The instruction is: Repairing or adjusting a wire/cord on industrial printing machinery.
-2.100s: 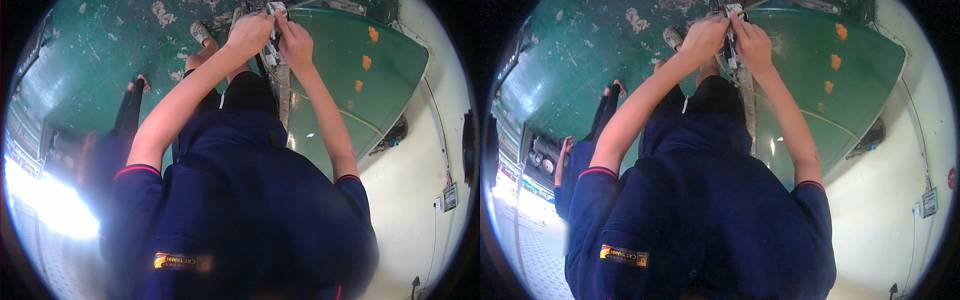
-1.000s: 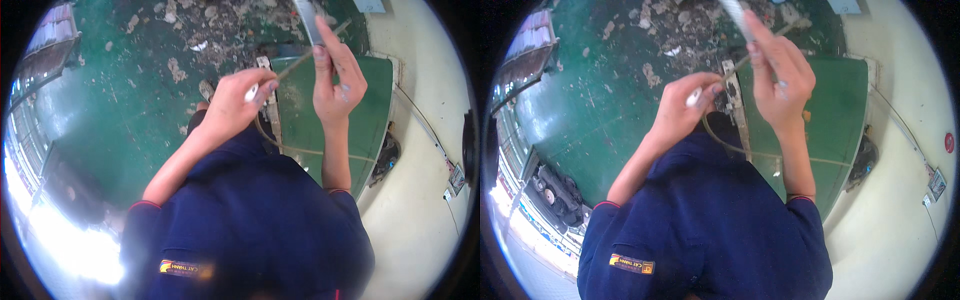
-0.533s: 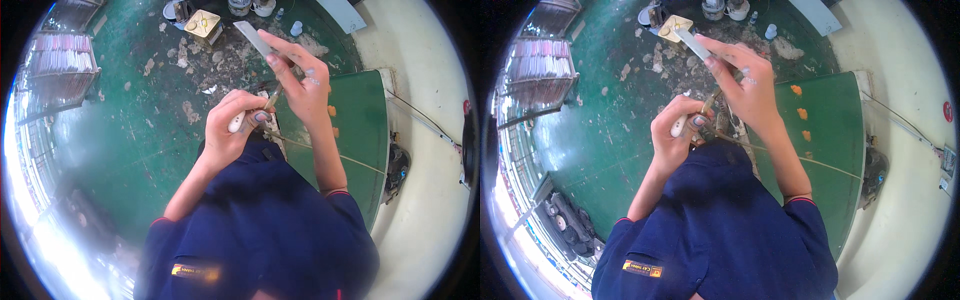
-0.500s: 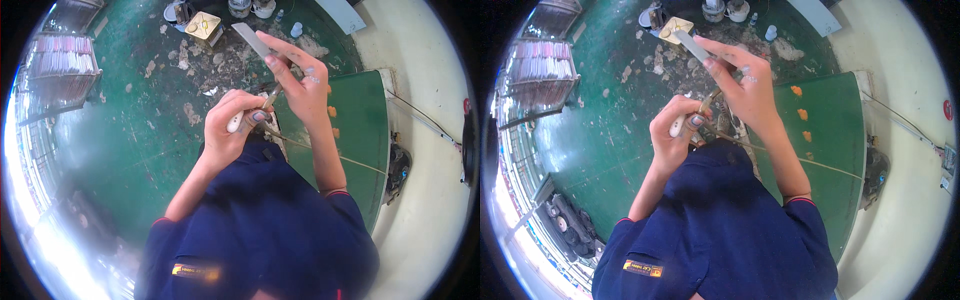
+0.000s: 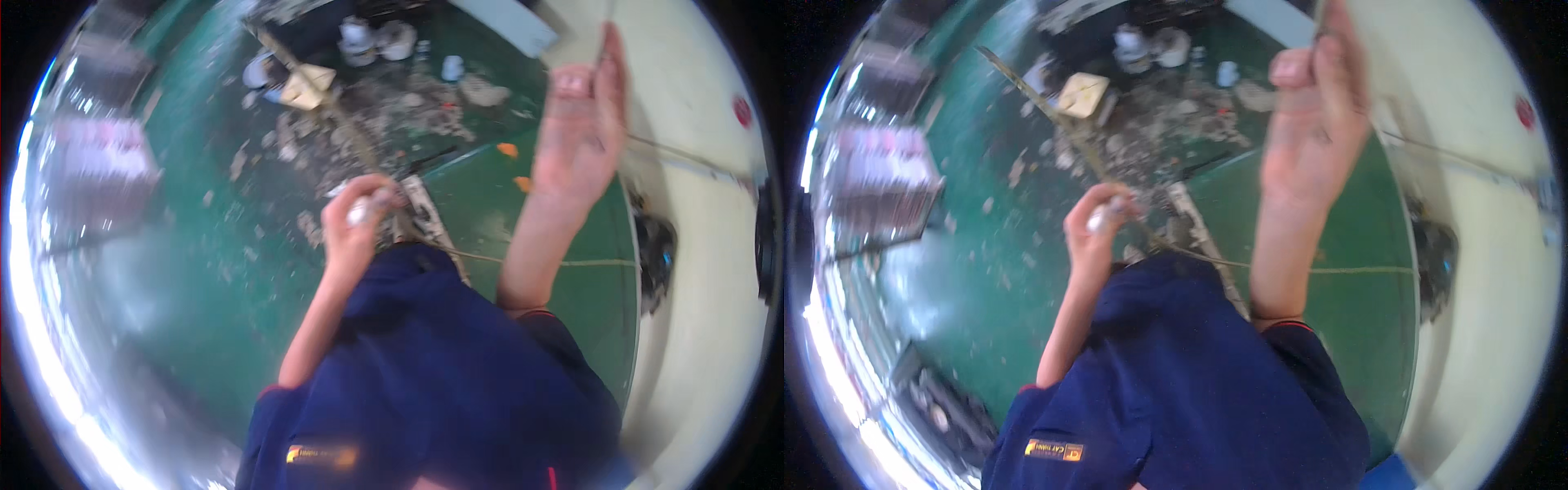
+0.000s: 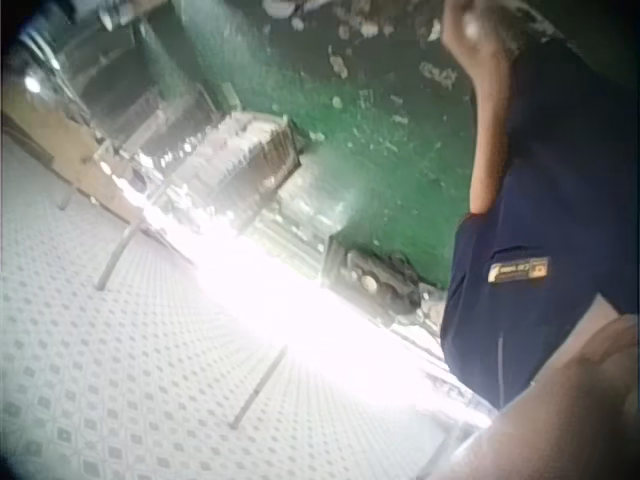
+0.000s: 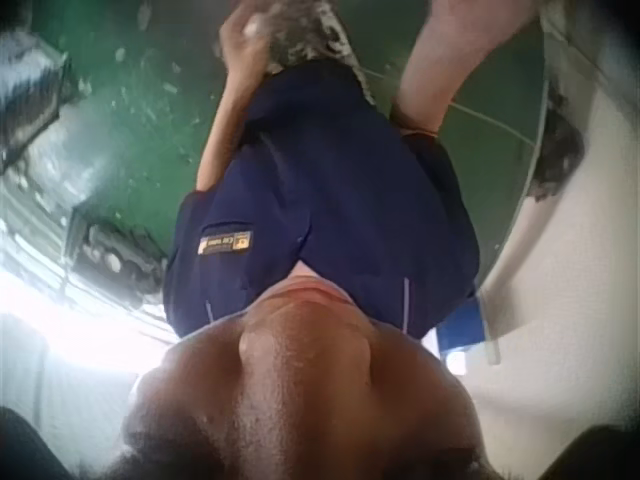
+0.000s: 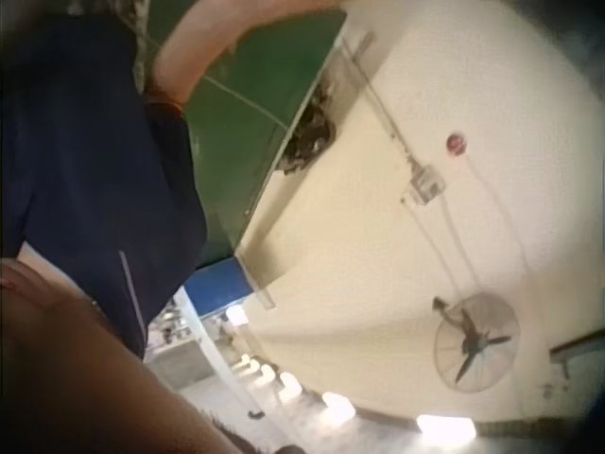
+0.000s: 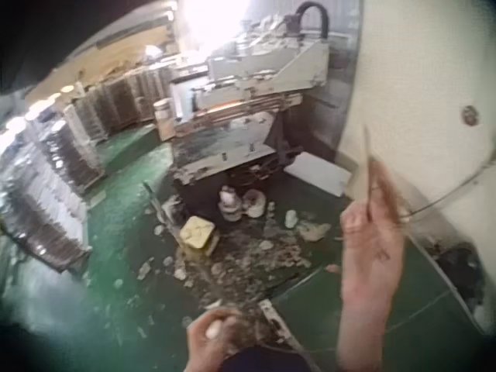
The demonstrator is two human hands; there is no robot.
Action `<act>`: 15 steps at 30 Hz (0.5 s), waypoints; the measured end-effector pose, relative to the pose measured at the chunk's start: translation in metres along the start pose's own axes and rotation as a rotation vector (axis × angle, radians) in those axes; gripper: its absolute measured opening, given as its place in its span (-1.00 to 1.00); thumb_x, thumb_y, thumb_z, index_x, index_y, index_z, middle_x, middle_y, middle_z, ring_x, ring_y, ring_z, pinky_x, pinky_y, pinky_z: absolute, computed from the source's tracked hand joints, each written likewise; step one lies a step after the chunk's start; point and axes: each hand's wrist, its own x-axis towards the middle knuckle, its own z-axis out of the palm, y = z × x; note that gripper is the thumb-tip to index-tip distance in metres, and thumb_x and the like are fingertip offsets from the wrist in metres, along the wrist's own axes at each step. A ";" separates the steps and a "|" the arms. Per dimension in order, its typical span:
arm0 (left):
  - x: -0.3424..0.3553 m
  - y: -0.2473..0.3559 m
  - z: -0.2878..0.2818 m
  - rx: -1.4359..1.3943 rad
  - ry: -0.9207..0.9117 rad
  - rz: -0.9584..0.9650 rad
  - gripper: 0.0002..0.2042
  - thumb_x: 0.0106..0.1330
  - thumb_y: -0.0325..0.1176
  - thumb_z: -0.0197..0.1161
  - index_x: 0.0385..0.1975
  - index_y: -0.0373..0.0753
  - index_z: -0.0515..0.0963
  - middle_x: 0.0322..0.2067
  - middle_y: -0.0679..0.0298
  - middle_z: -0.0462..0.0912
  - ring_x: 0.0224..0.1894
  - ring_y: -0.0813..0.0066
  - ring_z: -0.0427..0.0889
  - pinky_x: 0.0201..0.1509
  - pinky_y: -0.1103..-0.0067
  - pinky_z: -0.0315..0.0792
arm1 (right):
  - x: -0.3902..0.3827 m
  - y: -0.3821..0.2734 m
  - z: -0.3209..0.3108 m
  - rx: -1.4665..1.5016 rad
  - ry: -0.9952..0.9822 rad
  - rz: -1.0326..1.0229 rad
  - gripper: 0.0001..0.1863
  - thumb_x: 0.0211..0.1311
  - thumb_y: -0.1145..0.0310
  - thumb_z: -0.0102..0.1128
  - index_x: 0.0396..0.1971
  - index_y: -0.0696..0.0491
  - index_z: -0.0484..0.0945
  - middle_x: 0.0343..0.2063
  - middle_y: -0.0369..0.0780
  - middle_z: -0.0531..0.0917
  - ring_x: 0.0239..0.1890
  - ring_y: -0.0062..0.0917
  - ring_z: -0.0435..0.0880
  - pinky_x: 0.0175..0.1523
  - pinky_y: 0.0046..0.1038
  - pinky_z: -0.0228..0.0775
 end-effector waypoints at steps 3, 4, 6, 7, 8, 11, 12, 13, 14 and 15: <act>-0.004 -0.039 -0.009 -0.049 0.082 -0.175 -0.82 0.52 -0.31 0.25 -0.12 -0.30 0.65 -0.33 0.32 0.72 -0.32 0.67 0.58 -0.19 0.67 0.43 | -0.011 0.014 -0.031 0.663 0.213 0.354 -0.53 0.50 0.50 0.12 0.36 0.19 0.41 -0.46 -0.29 0.57 -0.36 -0.62 0.52 -0.12 -0.52 0.45; -0.003 -0.053 -0.012 -0.094 0.092 -0.262 -0.81 0.52 -0.28 0.25 -0.11 -0.28 0.66 -0.33 0.32 0.72 -0.35 0.70 0.53 -0.23 0.68 0.39 | -0.017 0.016 -0.039 0.785 0.256 0.446 -0.50 0.53 0.50 0.07 0.41 0.17 0.33 -0.45 -0.29 0.54 -0.33 -0.60 0.51 -0.06 -0.48 0.44; 0.002 -0.076 -0.007 -0.121 0.066 -0.313 -0.79 0.52 -0.26 0.26 -0.11 -0.28 0.66 -0.32 0.32 0.72 -0.37 0.72 0.49 -0.25 0.68 0.36 | -0.026 0.015 -0.042 0.903 0.305 0.526 -0.48 0.56 0.50 0.01 0.45 0.15 0.25 -0.44 -0.29 0.52 -0.29 -0.57 0.50 0.01 -0.45 0.42; 0.003 -0.085 -0.007 -0.136 0.079 -0.362 -0.78 0.53 -0.24 0.26 -0.10 -0.29 0.65 -0.30 0.32 0.72 -0.38 0.74 0.45 -0.28 0.68 0.33 | -0.031 0.013 -0.039 0.929 0.342 0.520 -0.49 0.55 0.51 0.02 0.44 0.15 0.27 -0.44 -0.29 0.53 -0.30 -0.57 0.50 0.00 -0.47 0.42; 0.006 -0.095 -0.007 -0.131 0.065 -0.366 -0.78 0.53 -0.24 0.26 -0.10 -0.29 0.65 -0.30 0.32 0.72 -0.38 0.74 0.45 -0.28 0.68 0.33 | -0.036 0.011 -0.038 0.955 0.382 0.517 -0.50 0.55 0.51 0.02 0.43 0.15 0.29 -0.44 -0.29 0.53 -0.30 -0.57 0.50 -0.01 -0.48 0.42; 0.015 -0.125 -0.007 -0.290 -0.032 -0.468 -0.75 0.54 -0.20 0.25 -0.07 -0.28 0.65 -0.27 0.31 0.71 -0.34 0.70 0.47 -0.23 0.68 0.36 | -0.042 0.006 -0.035 0.996 0.376 0.542 -0.54 0.58 0.46 0.02 0.40 0.15 0.31 -0.41 -0.30 0.57 -0.29 -0.57 0.51 -0.02 -0.48 0.45; 0.018 -0.128 -0.004 -0.285 -0.039 -0.468 -0.75 0.54 -0.20 0.25 -0.07 -0.28 0.65 -0.27 0.31 0.71 -0.34 0.70 0.47 -0.23 0.68 0.36 | -0.043 0.007 -0.036 1.024 0.357 0.564 -0.55 0.58 0.44 0.03 0.39 0.15 0.34 -0.38 -0.31 0.59 -0.27 -0.56 0.54 0.00 -0.48 0.48; 0.020 -0.131 0.000 -0.264 -0.043 -0.494 -0.75 0.53 -0.20 0.25 -0.06 -0.28 0.65 -0.28 0.30 0.71 -0.35 0.70 0.47 -0.24 0.68 0.36 | -0.044 0.008 -0.039 1.025 0.362 0.556 -0.55 0.58 0.44 0.03 0.39 0.15 0.34 -0.38 -0.31 0.59 -0.27 -0.56 0.54 0.00 -0.48 0.48; 0.023 -0.135 0.004 -0.244 -0.047 -0.519 -0.74 0.53 -0.20 0.25 -0.05 -0.28 0.64 -0.29 0.30 0.70 -0.36 0.70 0.46 -0.24 0.68 0.37 | -0.046 0.010 -0.043 0.998 0.402 0.560 -0.55 0.60 0.42 0.02 0.39 0.15 0.34 -0.35 -0.31 0.62 -0.24 -0.56 0.57 0.01 -0.46 0.48; 0.023 -0.139 0.003 -0.262 -0.051 -0.510 -0.76 0.53 -0.20 0.25 -0.07 -0.26 0.64 -0.30 0.33 0.67 -0.40 0.68 0.44 -0.29 0.66 0.35 | -0.048 0.015 -0.042 0.983 0.423 0.577 -0.55 0.61 0.41 0.01 0.40 0.15 0.34 -0.32 -0.32 0.64 -0.21 -0.56 0.59 0.02 -0.45 0.48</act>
